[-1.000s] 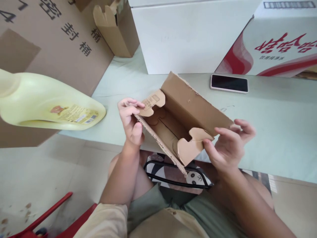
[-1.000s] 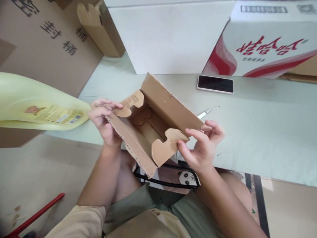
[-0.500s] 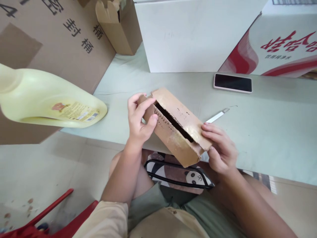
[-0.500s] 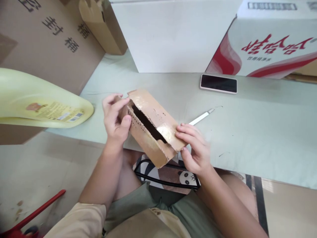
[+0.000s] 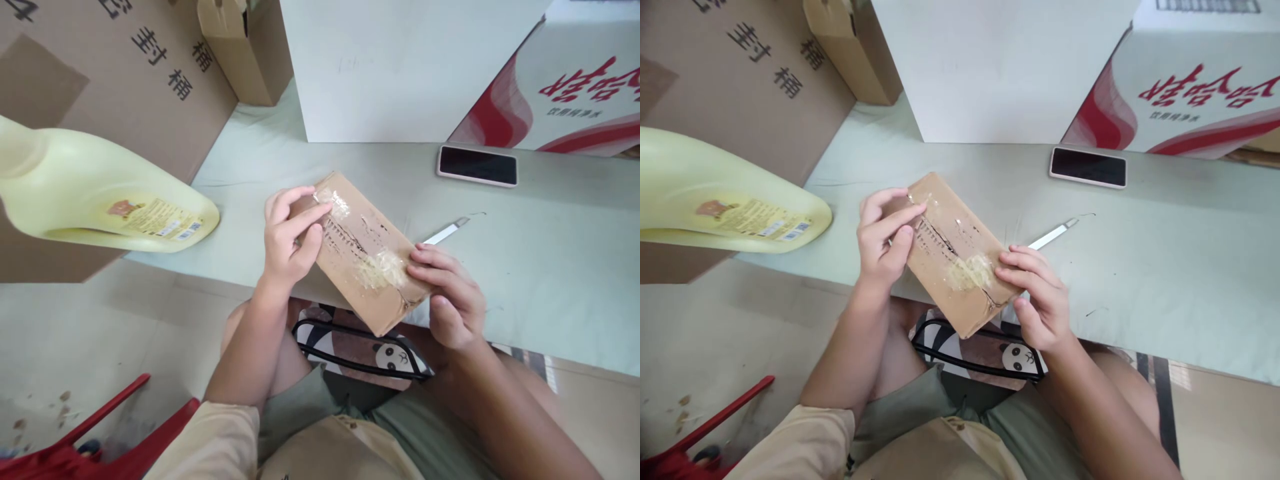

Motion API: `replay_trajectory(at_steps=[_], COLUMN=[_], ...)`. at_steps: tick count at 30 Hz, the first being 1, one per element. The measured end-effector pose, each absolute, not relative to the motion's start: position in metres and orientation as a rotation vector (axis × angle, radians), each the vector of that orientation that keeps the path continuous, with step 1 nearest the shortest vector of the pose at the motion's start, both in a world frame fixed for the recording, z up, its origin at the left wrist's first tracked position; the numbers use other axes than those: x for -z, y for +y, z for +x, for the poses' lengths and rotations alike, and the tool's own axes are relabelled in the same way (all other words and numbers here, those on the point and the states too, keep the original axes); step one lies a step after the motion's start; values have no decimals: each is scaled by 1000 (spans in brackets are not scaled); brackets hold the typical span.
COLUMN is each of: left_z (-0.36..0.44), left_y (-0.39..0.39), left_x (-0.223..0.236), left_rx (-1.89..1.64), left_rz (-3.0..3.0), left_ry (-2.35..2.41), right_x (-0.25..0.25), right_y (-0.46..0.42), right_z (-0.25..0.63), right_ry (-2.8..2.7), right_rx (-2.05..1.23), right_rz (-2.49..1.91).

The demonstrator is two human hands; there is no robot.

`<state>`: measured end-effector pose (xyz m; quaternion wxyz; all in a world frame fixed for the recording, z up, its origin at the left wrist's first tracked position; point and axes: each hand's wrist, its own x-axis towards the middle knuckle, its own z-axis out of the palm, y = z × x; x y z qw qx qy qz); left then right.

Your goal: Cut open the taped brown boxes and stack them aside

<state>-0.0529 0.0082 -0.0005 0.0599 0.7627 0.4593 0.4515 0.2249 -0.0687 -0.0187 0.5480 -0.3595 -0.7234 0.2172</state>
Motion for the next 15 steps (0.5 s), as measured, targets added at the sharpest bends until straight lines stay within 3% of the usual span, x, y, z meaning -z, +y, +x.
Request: replay_trajectory(at_steps=[7,15], left_z=[-60,-84], left_y=[13,28], left_x=[4,9], left_rx=[-1367,-1580], left_rz=[2155,1725], left_ry=[1418,1531], right_x=[23,33], right_y=[-77,-69], right_z=[226,221], right_ry=[-1659,-1323], right_rx=[-638,-995], right_rz=[-968,-1356])
